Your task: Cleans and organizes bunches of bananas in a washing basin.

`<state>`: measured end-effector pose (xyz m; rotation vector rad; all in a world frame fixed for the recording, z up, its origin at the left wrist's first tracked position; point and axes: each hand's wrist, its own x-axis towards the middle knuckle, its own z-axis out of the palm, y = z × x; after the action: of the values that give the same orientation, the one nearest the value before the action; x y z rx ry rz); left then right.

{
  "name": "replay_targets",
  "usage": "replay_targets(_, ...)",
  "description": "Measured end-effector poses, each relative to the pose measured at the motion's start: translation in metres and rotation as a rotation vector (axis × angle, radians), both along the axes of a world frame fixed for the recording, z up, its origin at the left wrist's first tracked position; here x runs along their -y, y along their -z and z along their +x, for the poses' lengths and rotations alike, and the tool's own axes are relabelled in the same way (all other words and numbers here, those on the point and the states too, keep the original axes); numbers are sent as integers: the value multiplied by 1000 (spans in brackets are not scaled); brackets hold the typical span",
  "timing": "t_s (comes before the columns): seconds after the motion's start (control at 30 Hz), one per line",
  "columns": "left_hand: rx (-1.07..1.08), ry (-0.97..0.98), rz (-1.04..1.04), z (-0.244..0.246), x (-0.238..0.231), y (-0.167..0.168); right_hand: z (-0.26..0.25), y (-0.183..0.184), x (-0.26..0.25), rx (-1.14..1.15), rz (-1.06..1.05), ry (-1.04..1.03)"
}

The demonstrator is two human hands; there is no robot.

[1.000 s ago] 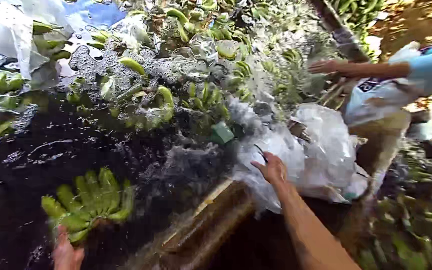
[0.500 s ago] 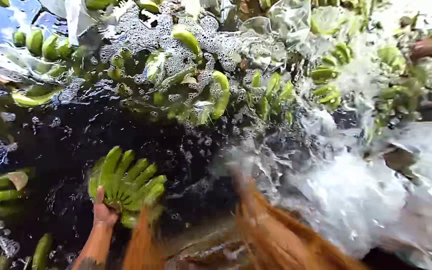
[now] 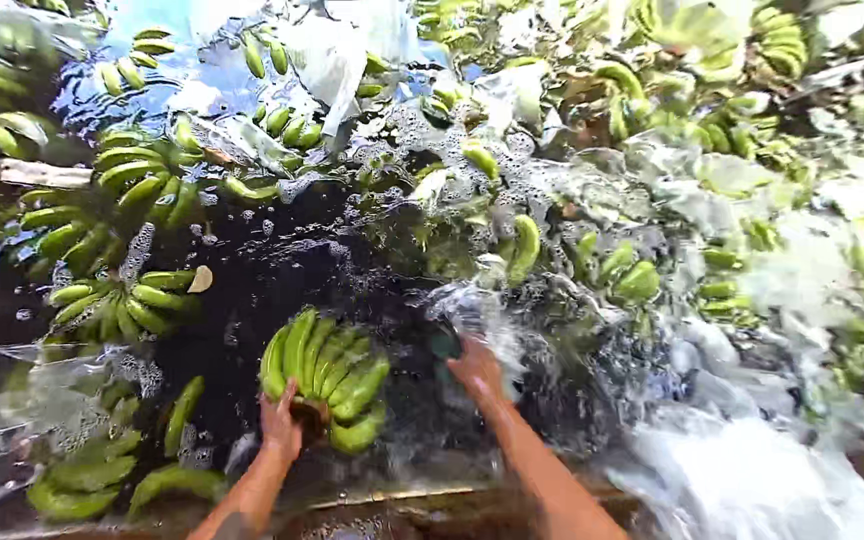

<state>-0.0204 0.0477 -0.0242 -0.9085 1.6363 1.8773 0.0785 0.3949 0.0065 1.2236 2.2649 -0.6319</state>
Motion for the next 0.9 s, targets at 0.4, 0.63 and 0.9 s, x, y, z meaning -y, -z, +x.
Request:
replay_targets(0.4, 448, 278, 239, 35, 41, -8, 99, -57, 75, -207, -261, 165)
replay_targets(0.63, 427, 111, 301, 74, -7, -31, 34, -54, 136, 25, -220, 31)
replay_targets(0.9, 366, -80, 270, 96, -57, -35, 34, -51, 149, -67, -376, 210)
